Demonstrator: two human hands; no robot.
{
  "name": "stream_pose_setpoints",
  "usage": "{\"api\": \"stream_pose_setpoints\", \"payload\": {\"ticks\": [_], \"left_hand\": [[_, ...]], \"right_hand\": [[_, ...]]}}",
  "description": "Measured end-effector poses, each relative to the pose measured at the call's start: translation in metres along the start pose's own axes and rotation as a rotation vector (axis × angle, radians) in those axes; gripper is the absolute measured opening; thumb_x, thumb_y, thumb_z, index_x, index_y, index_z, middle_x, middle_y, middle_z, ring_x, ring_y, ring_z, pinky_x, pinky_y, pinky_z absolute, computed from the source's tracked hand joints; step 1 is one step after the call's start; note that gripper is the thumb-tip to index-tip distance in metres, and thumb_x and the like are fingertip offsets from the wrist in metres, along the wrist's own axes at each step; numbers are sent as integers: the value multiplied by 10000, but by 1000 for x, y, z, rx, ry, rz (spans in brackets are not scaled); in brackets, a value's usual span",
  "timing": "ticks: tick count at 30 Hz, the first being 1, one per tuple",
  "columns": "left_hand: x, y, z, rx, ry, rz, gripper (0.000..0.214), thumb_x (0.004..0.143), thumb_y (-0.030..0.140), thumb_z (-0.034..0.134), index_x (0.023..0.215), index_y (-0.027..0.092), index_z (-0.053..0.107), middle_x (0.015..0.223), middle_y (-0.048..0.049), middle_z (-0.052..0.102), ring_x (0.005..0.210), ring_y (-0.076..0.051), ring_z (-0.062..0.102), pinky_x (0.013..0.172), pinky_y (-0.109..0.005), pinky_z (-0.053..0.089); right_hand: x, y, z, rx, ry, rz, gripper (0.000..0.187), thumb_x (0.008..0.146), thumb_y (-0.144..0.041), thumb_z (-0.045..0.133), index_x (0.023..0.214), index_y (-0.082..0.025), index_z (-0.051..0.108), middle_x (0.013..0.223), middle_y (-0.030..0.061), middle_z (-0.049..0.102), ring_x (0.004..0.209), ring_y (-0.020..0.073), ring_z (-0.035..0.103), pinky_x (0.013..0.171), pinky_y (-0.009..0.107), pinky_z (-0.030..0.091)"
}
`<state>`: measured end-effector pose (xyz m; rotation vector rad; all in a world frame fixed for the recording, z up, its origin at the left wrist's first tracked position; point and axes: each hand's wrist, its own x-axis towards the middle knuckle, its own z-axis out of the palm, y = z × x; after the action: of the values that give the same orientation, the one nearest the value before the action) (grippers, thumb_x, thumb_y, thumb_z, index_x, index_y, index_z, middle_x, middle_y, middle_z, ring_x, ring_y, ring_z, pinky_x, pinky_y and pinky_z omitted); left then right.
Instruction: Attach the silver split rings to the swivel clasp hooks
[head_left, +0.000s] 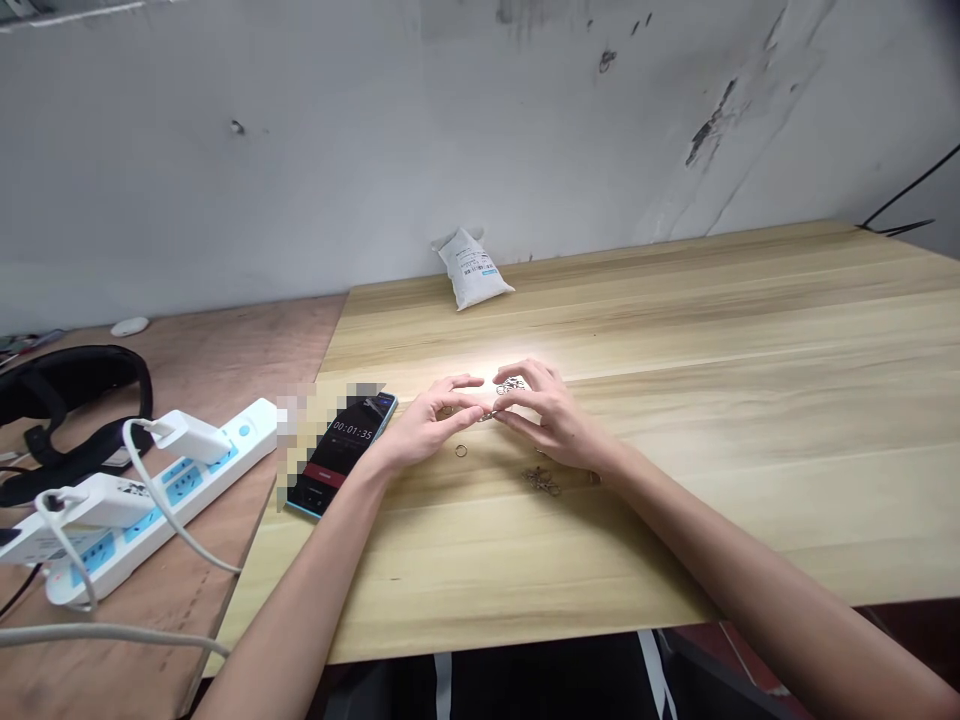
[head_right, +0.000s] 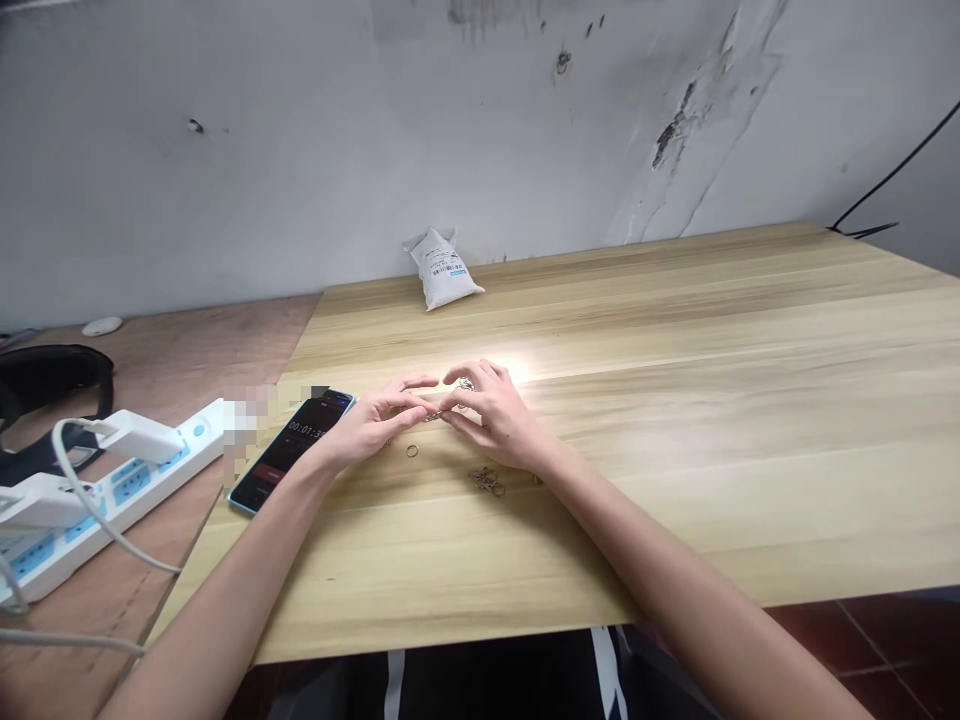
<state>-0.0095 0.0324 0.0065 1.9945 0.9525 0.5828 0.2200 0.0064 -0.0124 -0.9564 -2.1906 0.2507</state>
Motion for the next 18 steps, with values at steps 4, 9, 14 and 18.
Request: {"api": "stream_pose_setpoints", "payload": {"ticks": [4,9,14,18], "left_hand": [[0,1,-1,12,-24,-12,252,905,477,594,952,301,767,1431,-32,520,1436,-274,336,1176,-502,305],[-1,3,-3,-13,-41,-20,254,883,488,620,890,276,760,1454,-25,497,1452,-290,299,1191,-517,253],[-2,2,-3,-97,-18,-39,184,851,447,677,920,289,742,1473,-21,478,1456,-280,299,1178,-507,295],[0,1,1,-14,114,36,152,848,410,690,919,285,739,1449,-29,503,1456,-255,299,1203,-495,244]], "right_hand": [[-1,3,1,-22,11,-29,125,962,-270,549,938,-241,668,1110,72,578,1070,215,529,970,414,362],[-1,3,2,-20,15,-42,120,960,-276,553,940,-245,667,1084,70,580,1069,221,528,974,416,360],[0,3,0,15,6,-23,117,954,-270,560,930,-241,670,1076,72,582,1074,227,528,970,426,361],[1,0,-1,95,7,43,105,937,-243,575,902,-225,672,1051,72,581,1066,228,536,959,436,372]]}}
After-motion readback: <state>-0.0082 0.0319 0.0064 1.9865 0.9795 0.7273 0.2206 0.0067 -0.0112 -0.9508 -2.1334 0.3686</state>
